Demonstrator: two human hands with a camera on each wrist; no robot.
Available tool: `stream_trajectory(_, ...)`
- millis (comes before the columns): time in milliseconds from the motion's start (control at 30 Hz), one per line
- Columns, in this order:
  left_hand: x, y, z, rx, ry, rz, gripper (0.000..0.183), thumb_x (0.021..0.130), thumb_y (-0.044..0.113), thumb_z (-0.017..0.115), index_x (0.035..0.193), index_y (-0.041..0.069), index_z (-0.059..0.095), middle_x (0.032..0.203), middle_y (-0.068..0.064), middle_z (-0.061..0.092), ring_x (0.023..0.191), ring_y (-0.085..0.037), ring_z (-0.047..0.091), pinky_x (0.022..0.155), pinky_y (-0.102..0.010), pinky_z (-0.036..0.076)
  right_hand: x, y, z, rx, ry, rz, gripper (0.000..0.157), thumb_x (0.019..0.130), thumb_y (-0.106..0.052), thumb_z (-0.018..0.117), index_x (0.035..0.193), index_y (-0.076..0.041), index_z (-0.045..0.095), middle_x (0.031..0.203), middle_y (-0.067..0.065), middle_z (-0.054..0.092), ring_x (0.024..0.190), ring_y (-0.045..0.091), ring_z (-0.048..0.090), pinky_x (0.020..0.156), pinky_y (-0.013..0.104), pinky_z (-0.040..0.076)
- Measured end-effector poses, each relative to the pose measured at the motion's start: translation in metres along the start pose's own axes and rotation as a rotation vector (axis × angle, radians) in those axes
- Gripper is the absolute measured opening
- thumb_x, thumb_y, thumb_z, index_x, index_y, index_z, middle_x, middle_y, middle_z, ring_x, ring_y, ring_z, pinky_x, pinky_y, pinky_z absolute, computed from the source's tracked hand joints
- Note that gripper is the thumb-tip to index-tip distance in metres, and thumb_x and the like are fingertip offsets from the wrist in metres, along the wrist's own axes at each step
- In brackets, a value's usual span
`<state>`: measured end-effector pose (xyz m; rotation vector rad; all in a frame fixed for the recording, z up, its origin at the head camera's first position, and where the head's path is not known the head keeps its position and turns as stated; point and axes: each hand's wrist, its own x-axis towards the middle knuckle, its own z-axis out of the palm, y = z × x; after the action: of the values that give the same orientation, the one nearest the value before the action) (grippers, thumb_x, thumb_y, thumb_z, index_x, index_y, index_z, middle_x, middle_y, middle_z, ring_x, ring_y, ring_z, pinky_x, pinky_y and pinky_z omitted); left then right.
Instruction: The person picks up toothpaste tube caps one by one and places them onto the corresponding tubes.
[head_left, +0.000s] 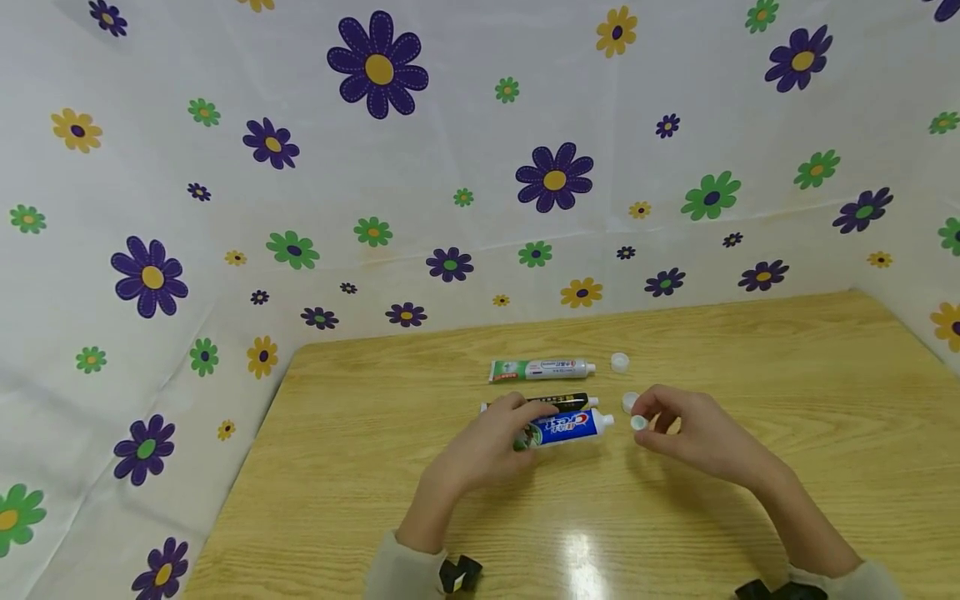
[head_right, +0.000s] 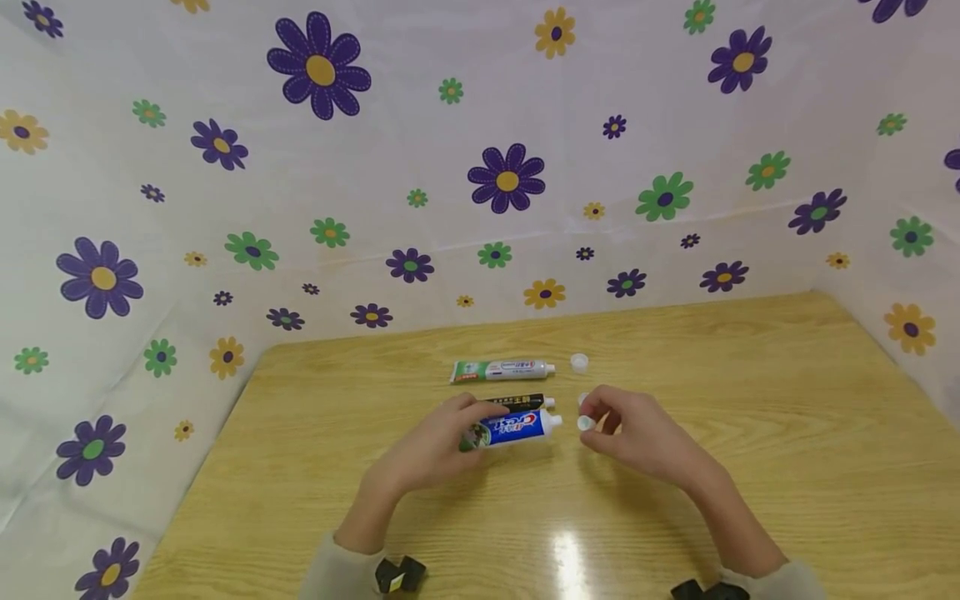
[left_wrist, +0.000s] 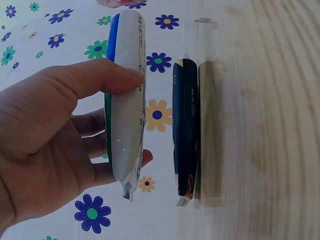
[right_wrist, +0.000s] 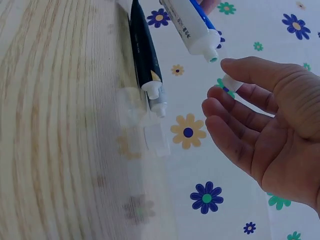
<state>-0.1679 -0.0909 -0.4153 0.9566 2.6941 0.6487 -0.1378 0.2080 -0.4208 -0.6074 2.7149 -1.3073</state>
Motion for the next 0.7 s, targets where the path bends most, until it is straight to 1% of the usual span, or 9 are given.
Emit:
stream_trajectory(100, -0.001, 0.002, -0.002, -0.004, 0.001, 0.002, 0.056, 0.092, 0.016, 0.071, 0.144, 0.022, 0.051, 0.131, -0.006, 0.054, 0.117, -0.021, 0.054, 0.098, -0.041, 0.049, 0.0, -0.003, 0.0, -0.023, -0.001, 0.001, 0.017, 0.089, -0.011, 0.073, 0.103, -0.014, 0.063, 0.095, -0.003, 0.064, 0.081, 0.012, 0.06, 0.067, 0.026, 0.052)
stream_trajectory(200, -0.002, 0.005, -0.004, 0.006, 0.003, 0.008, 0.056, 0.092, 0.017, 0.071, 0.144, 0.024, 0.051, 0.132, -0.005, 0.054, 0.119, -0.021, 0.054, 0.099, -0.041, 0.049, 0.0, -0.005, 0.0, -0.034, 0.0, 0.001, 0.017, 0.089, -0.012, 0.073, 0.103, -0.013, 0.064, 0.096, -0.002, 0.064, 0.082, 0.012, 0.06, 0.065, 0.026, 0.051)
stream_trajectory(333, -0.003, 0.009, -0.005, 0.006, 0.016, 0.036, 0.056, 0.092, 0.017, 0.071, 0.144, 0.026, 0.051, 0.134, -0.005, 0.053, 0.12, -0.022, 0.053, 0.1, -0.041, 0.049, 0.0, -0.008, 0.0, -0.038, 0.01, 0.001, 0.017, 0.089, -0.011, 0.074, 0.103, -0.012, 0.064, 0.096, -0.003, 0.065, 0.082, 0.012, 0.06, 0.064, 0.025, 0.051)
stream_trajectory(433, -0.004, 0.012, -0.006, -0.008, 0.019, 0.06, 0.056, 0.092, 0.016, 0.071, 0.144, 0.025, 0.052, 0.135, -0.007, 0.053, 0.119, -0.022, 0.054, 0.099, -0.042, 0.049, 0.0, -0.011, 0.001, -0.04, 0.012, -0.011, 0.017, 0.089, -0.011, 0.074, 0.103, -0.013, 0.064, 0.097, -0.003, 0.065, 0.083, 0.012, 0.06, 0.065, 0.025, 0.051)
stream_trajectory(567, -0.004, 0.015, -0.007, -0.015, 0.012, 0.064, 0.055, 0.092, 0.015, 0.07, 0.143, 0.024, 0.053, 0.136, -0.007, 0.054, 0.12, -0.022, 0.054, 0.099, -0.042, 0.049, 0.0, -0.014, 0.002, -0.036, 0.013, -0.026, 0.017, 0.09, -0.011, 0.074, 0.104, -0.012, 0.064, 0.099, -0.002, 0.066, 0.084, 0.012, 0.06, 0.065, 0.025, 0.051)
stream_trajectory(700, -0.003, 0.016, -0.007, -0.012, 0.013, 0.055, 0.054, 0.092, 0.014, 0.07, 0.143, 0.024, 0.053, 0.136, -0.007, 0.054, 0.122, -0.022, 0.053, 0.101, -0.042, 0.048, -0.001, -0.016, 0.002, -0.034, 0.021, -0.024, 0.017, 0.09, -0.01, 0.073, 0.104, -0.012, 0.064, 0.099, -0.002, 0.066, 0.084, 0.012, 0.061, 0.066, 0.025, 0.052)
